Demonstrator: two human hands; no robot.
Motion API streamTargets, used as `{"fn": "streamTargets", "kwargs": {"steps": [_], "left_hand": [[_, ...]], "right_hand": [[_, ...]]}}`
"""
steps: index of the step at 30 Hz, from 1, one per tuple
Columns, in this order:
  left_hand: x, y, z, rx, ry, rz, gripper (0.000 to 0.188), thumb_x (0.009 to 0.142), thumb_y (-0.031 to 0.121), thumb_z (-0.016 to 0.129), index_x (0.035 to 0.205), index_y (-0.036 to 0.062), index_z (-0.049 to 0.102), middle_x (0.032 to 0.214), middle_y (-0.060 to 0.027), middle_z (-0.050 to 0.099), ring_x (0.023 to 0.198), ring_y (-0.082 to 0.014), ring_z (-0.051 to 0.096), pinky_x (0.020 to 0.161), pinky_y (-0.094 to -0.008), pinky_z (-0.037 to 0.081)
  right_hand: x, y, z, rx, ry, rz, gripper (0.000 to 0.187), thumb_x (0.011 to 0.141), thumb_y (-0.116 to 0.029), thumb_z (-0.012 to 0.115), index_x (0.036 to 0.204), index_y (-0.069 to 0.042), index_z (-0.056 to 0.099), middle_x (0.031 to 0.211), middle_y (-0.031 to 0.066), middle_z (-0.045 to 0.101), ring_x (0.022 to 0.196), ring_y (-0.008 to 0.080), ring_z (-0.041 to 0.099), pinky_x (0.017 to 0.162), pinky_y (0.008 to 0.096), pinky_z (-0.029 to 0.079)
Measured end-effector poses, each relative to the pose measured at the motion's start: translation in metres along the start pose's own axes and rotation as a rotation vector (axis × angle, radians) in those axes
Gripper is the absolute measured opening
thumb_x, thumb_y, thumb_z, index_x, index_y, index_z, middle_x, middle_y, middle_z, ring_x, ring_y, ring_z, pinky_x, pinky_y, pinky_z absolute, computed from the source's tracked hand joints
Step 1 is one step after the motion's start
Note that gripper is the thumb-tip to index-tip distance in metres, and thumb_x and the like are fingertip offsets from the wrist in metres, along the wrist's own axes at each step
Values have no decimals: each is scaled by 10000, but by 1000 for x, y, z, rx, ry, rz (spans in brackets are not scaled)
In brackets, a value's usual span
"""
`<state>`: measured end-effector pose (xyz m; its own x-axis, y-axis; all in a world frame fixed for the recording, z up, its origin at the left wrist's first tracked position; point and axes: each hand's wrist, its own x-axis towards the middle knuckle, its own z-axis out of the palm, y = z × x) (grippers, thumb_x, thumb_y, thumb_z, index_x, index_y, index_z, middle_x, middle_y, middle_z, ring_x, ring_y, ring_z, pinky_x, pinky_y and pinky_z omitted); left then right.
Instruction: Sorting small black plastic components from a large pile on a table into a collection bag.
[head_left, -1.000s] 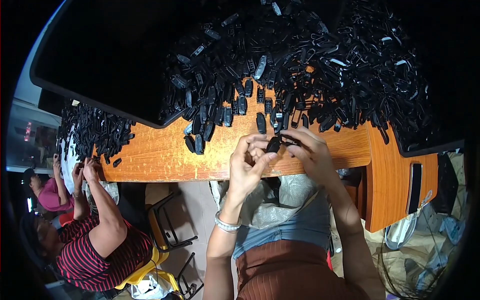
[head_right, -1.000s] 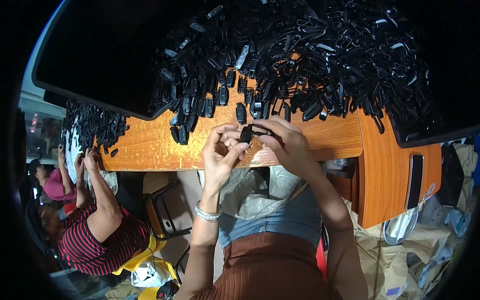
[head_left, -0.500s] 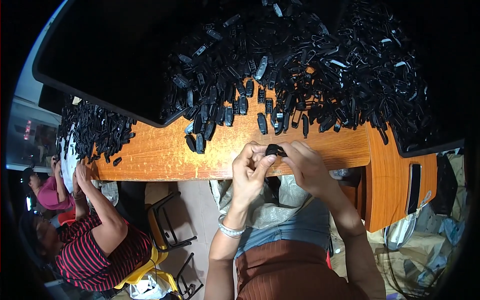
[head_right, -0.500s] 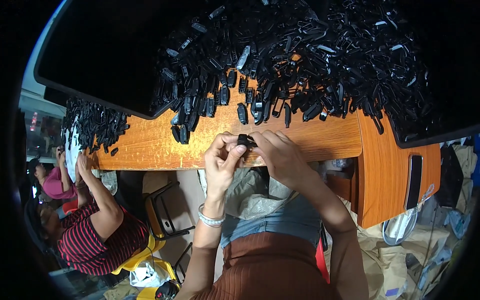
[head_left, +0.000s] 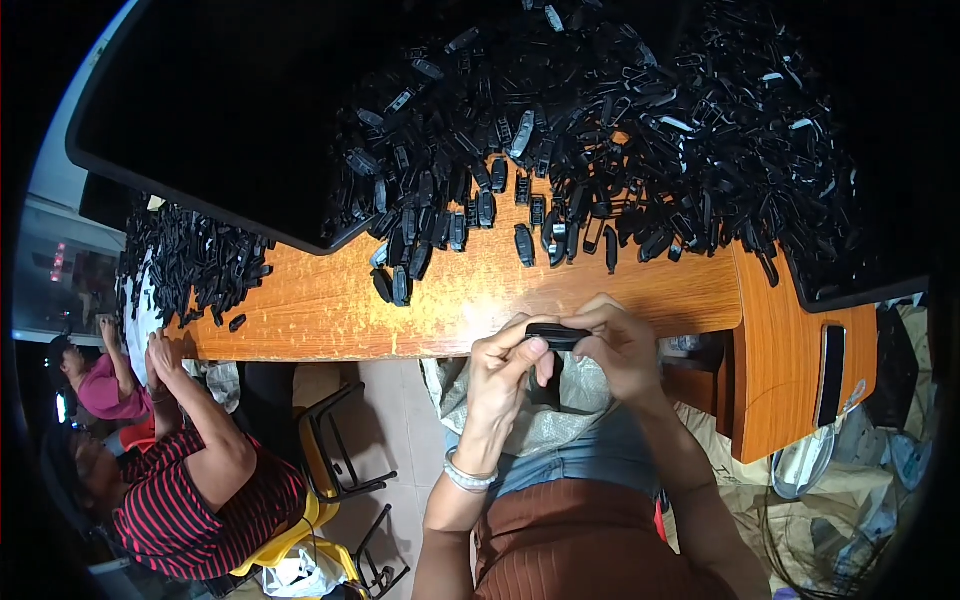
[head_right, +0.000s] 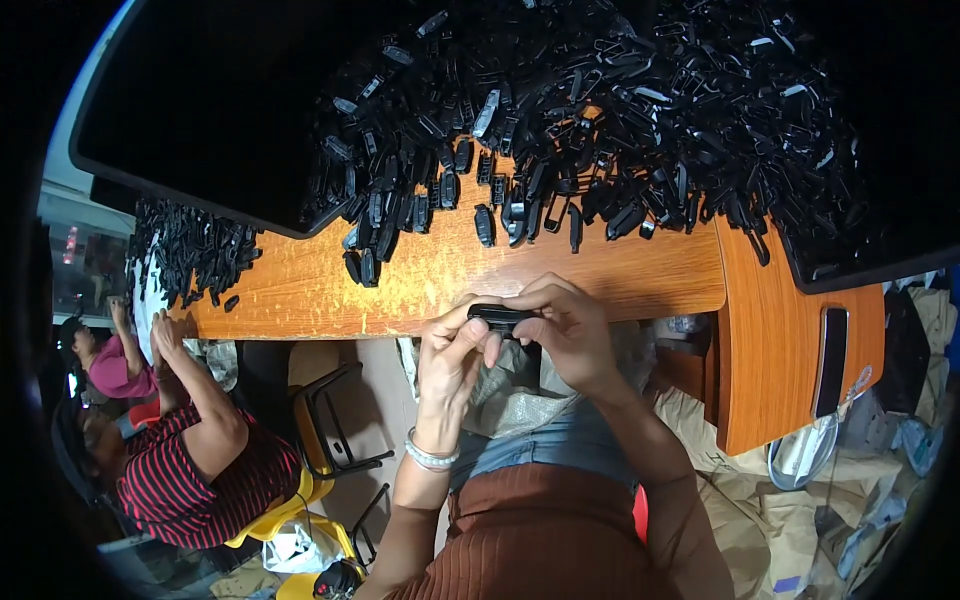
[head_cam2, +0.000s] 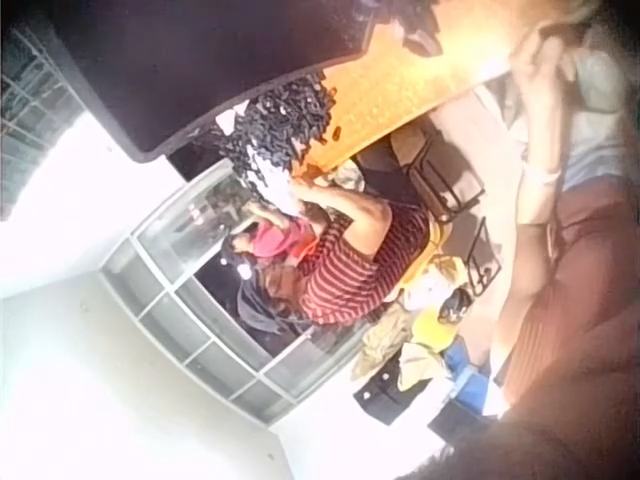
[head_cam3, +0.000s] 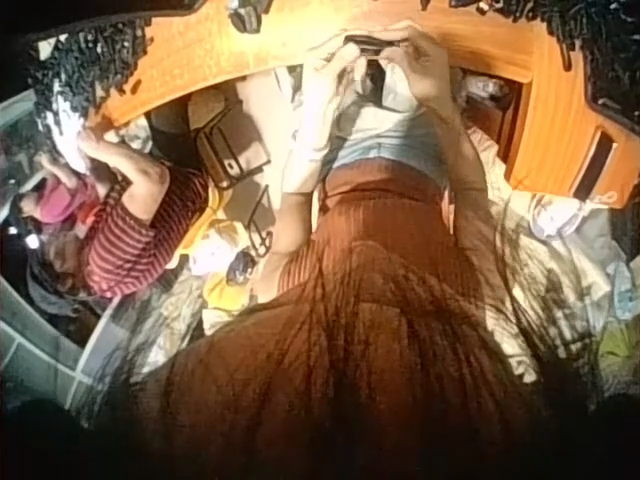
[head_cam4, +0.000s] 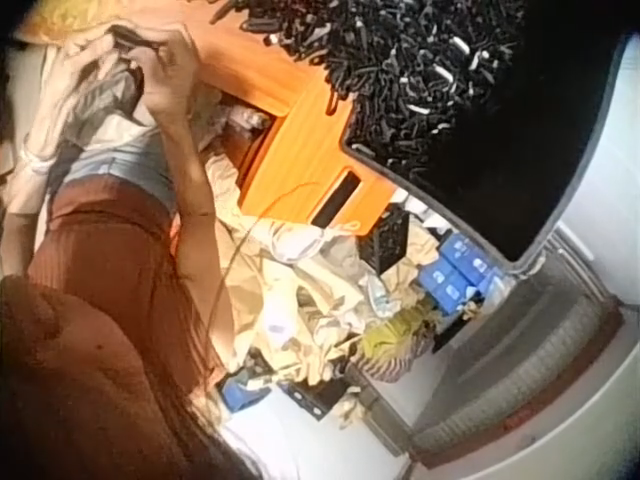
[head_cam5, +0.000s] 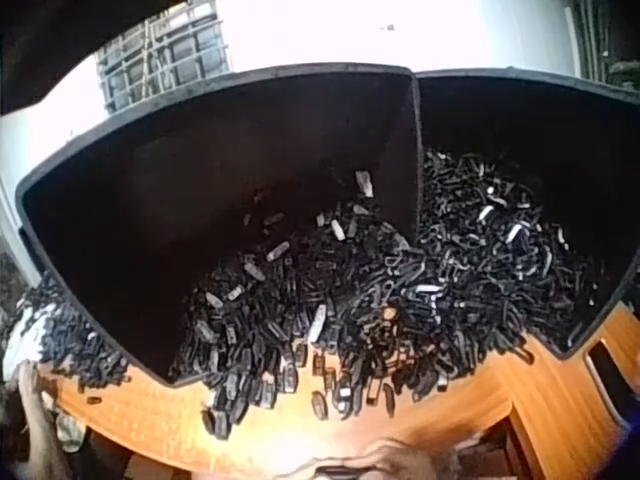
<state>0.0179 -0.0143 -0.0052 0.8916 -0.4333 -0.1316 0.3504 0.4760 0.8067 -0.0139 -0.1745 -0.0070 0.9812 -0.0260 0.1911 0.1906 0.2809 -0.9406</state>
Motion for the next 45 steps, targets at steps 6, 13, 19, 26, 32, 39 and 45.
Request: {"fn": "streamTargets", "kwargs": {"steps": [6, 13, 19, 26, 32, 39, 45], "left_hand": [[4, 4, -19, 108, -137, -157, 255, 858, 79, 602, 1060, -77, 609, 778, -92, 597, 602, -125, 581, 490, -216, 458], [75, 22, -7, 1508, -42, 569, 182, 846, 131, 613, 966, -5, 623, 806, -168, 567, 575, -266, 582, 521, -373, 484], [84, 22, -15, 1639, 111, 482, 157, 823, 131, 641, 832, -4, 562, 780, -175, 581, 540, -293, 586, 494, -379, 469], [39, 13, -11, 818, -22, 151, 277, 808, -6, 628, 1080, -32, 580, 759, -13, 529, 601, -60, 475, 555, -189, 396], [25, 11, -1, 491, -40, 162, 220, 822, -19, 612, 1037, -55, 582, 776, -5, 509, 580, -40, 497, 493, -170, 393], [22, 19, -3, 655, -18, 296, 180, 779, -11, 655, 954, -49, 638, 748, -16, 529, 581, -57, 435, 516, -195, 356], [21, 27, 5, 830, -53, 374, 186, 766, -9, 673, 942, -63, 649, 721, -22, 531, 558, -59, 435, 504, -193, 355]], "right_hand": [[-1, 2, -16, 7, -57, 58, 143, 817, 54, 564, 930, 34, 648, 793, 88, 556, 724, 133, 561, 606, 240, 463], [47, 0, -52, -1459, 135, -320, 161, 752, 23, 615, 913, 14, 623, 982, 141, 541, 870, 258, 525, 722, 370, 427], [50, -2, -51, -1315, 61, -410, 215, 725, 18, 639, 936, -5, 604, 1008, 134, 542, 934, 308, 508, 792, 396, 395], [29, -5, -19, -460, 211, -51, 195, 821, 15, 589, 1015, 29, 584, 888, 91, 594, 795, 164, 578, 721, 276, 458], [21, -8, 3, -220, 11, -88, 326, 901, -74, 493, 1201, 54, 501, 870, 63, 554, 771, 146, 546, 725, 247, 450], [17, -32, -1, -665, -148, -24, 295, 881, -42, 507, 1160, 47, 527, 860, 138, 553, 710, 181, 543, 673, 289, 437], [16, -32, -3, -810, -194, -171, 326, 874, -25, 502, 1194, 36, 492, 911, 186, 565, 742, 314, 577, 653, 356, 449]]}}
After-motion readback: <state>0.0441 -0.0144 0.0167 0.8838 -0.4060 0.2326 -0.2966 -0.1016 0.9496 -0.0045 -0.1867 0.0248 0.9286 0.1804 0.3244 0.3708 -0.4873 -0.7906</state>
